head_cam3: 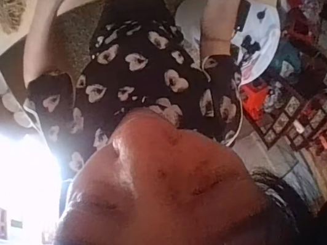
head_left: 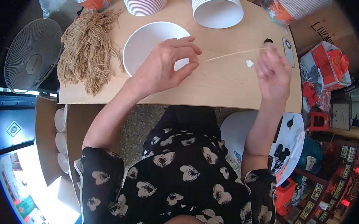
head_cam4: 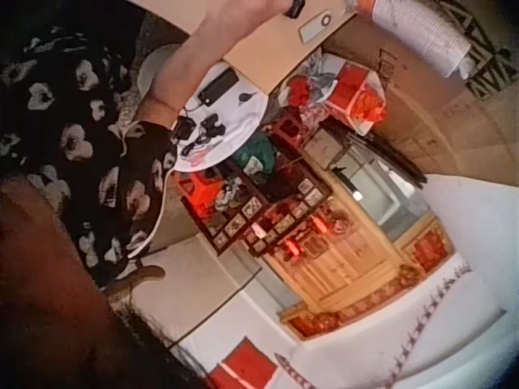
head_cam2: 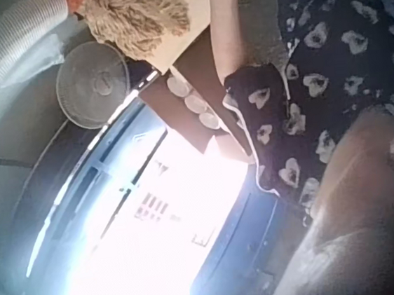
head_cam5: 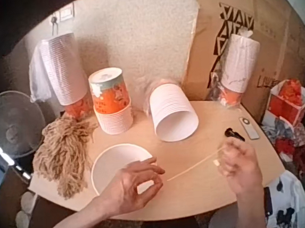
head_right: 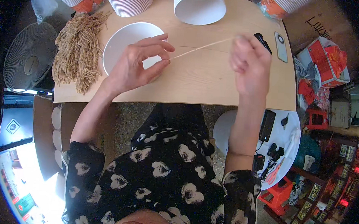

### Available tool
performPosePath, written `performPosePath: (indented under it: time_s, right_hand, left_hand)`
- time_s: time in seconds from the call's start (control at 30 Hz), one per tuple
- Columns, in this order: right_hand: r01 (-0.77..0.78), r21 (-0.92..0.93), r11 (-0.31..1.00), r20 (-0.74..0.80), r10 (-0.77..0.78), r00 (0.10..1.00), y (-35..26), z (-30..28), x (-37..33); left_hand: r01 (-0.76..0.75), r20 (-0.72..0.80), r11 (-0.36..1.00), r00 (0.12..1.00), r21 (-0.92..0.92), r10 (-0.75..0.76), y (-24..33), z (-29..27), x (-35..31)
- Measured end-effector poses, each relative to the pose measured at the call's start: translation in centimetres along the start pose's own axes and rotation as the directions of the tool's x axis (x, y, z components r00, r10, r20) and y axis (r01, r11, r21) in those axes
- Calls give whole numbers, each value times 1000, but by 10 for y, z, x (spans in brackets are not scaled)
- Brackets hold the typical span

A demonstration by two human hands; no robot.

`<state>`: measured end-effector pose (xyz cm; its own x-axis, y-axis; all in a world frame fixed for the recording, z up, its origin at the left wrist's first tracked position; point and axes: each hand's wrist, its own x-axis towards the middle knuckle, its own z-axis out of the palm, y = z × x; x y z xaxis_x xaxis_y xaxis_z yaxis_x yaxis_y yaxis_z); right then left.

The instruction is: Tying small loops of thin string or thread, likely for packaging or tagging.

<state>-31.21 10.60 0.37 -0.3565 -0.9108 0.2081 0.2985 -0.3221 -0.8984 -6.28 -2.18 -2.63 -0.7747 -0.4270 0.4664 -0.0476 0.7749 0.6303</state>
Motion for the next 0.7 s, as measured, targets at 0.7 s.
performPosePath:
  time_s: [0.7]
  right_hand:
    - [-229, -563, 794, -113, 200, 973, 5, -39, -104]
  left_hand:
    - [517, -245, 740, 856, 430, -456, -41, -80, -37]
